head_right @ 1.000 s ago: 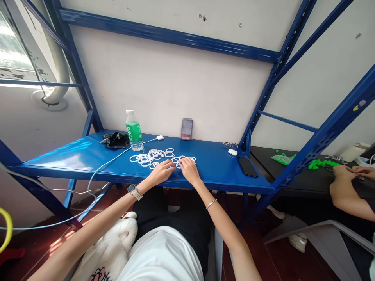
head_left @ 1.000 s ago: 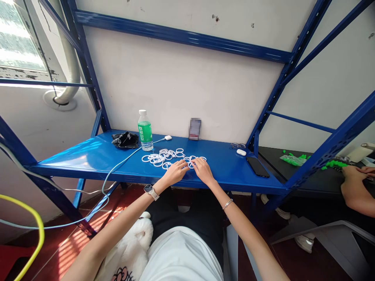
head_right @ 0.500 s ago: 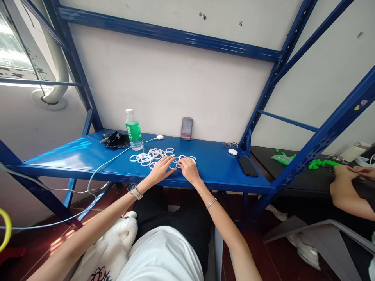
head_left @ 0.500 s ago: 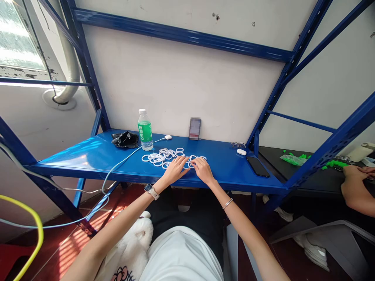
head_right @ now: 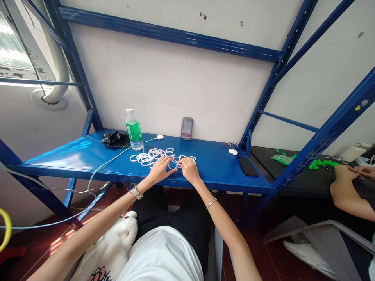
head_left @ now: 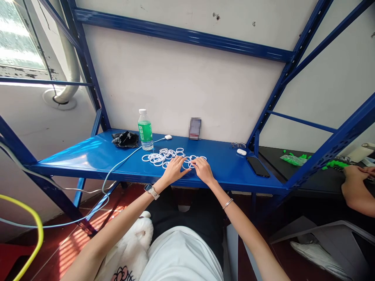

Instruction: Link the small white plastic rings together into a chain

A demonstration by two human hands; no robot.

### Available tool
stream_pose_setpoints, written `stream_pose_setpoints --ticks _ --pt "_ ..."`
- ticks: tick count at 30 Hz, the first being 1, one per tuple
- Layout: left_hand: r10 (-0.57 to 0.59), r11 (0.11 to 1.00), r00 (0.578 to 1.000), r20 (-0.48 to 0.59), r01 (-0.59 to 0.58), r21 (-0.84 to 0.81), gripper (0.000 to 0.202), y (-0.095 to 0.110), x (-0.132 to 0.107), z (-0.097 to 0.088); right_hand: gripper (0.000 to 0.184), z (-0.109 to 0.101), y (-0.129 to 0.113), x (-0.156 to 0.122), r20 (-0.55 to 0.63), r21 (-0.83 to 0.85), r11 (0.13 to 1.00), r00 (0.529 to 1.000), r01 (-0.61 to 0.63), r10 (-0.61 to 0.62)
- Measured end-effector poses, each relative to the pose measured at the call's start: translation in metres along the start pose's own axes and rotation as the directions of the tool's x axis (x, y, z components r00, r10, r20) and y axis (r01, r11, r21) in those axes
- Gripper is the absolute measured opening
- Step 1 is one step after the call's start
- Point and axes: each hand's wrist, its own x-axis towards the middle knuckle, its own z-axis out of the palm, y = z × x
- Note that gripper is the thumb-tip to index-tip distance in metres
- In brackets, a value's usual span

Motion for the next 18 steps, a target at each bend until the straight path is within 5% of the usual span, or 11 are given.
stream_pose_setpoints --ticks 18 --pt "-0.034 0.998 0.999 0.022 0.035 -0.05 0.041 0.001 0.0013 -0.004 0.029 0.003 0.0036 -0.0014 -0.031 -0.023 1.0 0.999 0.009 -0.01"
